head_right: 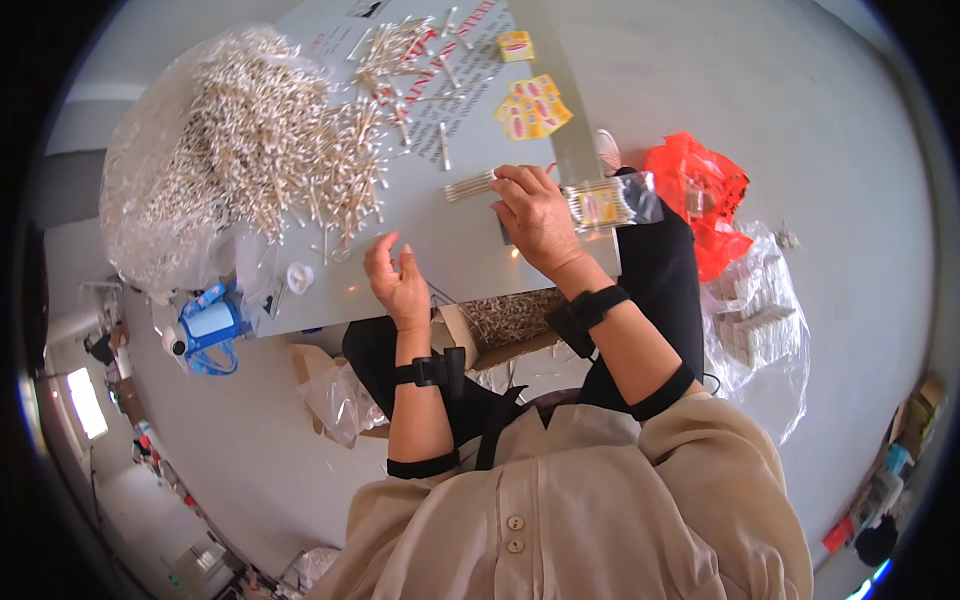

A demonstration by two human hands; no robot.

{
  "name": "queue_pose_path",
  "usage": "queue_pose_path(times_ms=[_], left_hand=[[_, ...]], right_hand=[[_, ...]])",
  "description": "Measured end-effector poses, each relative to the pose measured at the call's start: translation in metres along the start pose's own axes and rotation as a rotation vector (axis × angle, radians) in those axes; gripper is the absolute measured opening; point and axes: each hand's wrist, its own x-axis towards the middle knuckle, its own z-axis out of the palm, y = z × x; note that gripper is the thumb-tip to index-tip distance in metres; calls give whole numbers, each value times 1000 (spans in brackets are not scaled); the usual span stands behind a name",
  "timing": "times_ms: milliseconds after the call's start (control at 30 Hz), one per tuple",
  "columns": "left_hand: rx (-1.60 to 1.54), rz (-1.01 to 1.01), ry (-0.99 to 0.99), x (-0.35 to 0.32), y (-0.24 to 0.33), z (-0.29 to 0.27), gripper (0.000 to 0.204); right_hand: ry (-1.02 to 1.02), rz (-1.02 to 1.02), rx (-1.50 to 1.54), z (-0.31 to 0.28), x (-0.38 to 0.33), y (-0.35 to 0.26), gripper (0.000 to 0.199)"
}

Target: Manually sorting and packing cotton swabs into small plastic boxes and applying adhesive labels.

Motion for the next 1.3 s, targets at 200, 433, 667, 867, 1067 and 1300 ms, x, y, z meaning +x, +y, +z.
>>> queue_pose_path(times_ms=[200,433,667,867,1067,1300], left_hand=[[369,36,-19,45,-40,-51,31],[449,229,-169,56,-41,-47,20],[162,210,-308,24,6,-9,25],[416,-40,144,58,-42,-34,35],[392,-52,-2,35,-51,-37,21],[264,47,-60,15,-16,-20,27]], right_hand=[[-52,-11,-68,30,15,3,32],[110,3,-40,30,13,-9,30],[-98,-71,44,27,-24,-27,31],[-183,-96,16,50,-13,-39,29],[-222,-139,21,50,-17,-33,13],[-251,-102,21,26,-33,-28,11]])
